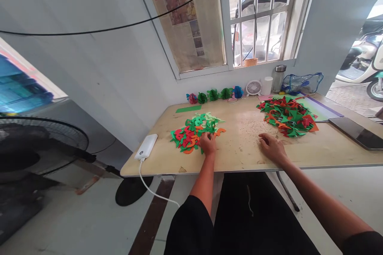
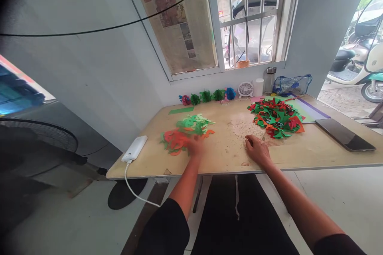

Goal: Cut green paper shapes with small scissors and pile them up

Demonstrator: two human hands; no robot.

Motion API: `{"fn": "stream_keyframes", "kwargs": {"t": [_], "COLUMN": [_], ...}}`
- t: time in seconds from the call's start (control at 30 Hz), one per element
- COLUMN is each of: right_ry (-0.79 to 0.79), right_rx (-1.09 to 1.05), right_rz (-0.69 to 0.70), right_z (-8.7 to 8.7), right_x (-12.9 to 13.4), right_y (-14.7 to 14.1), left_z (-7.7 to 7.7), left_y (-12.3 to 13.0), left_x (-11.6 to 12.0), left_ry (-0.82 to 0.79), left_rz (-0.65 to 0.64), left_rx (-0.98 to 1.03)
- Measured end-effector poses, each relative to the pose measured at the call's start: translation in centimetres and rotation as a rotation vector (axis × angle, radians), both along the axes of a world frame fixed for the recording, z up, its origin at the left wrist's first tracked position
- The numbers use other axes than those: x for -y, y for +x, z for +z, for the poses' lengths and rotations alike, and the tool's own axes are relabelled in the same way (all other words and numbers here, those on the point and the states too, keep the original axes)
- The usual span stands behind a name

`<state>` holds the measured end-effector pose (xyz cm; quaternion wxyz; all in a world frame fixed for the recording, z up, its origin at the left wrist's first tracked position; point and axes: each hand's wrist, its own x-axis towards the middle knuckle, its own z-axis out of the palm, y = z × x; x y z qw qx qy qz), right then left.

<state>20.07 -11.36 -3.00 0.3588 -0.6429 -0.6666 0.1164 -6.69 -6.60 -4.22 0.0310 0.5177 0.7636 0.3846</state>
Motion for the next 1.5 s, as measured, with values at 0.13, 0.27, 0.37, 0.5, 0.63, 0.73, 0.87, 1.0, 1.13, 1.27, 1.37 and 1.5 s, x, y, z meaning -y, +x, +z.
{"fn": "stream_keyframes", "kwargs": {"t": [0.13, 0.27, 0.37, 0.5, 0.63, 0.73, 0.87, 1.0, 1.13, 1.27, 1.37, 1.5], "right_ry": [-0.013, -0.023, -0.032, -0.02, -0.01, -0.018, -0.023, -0.025, -0.022, 0.014, -0.041, -0.246], "right_rx": [0.008, 0.002, -0.001, -0.005, -0.018, -0.013, -0.011, -0.015, -0.085, -0.17, -0.301, -0.696], "right_rz": [0.007, 0.014, 0.008, 0.014, 0.021, 0.015, 0.016, 0.021, -0.025, 0.0, 0.122, 0.199], "right_z": [0.0, -0.1, -0.3, -0.6, -0.7, -0.7, -0.4, -0.1, 0.1, 1.1, 2.6, 4.2], "right_x": [0.0, -0.1, -0.2, -0.4, -0.4, -0.4, -0.3, 0.0, -0.2, -2.2, -4.9, -8.3], "right_y": [0.0, 0.1, 0.1, 0.1, 0.1, 0.1, 0.0, 0.0, 0.1, -0.7, -2.2, -4.2], "left_z": [0.0, -0.1, -0.3, -0.5, -0.5, -0.4, -0.3, -0.3, -0.4, -0.5, -0.1, 1.2], "left_y": [-0.1, 0.0, 0.0, -0.1, -0.2, -0.3, -0.3, -0.3, -0.2, 0.7, 2.0, 3.7], "left_x": [0.0, 0.0, -0.1, -0.4, -0.5, -0.3, 0.0, 0.2, 0.3, 0.1, -0.4, -1.6], "left_ry": [0.059, 0.093, 0.104, 0.113, 0.118, 0.128, 0.147, 0.181, 0.217, 0.252, 0.287, 0.345], "left_rz": [0.009, -0.002, -0.005, 0.005, -0.001, -0.023, -0.051, -0.101, -0.158, -0.24, -0.346, -0.57], "left_rx": [0.024, 0.036, 0.046, 0.059, 0.066, 0.067, 0.075, 0.087, 0.105, 0.128, 0.169, 0.26]}}
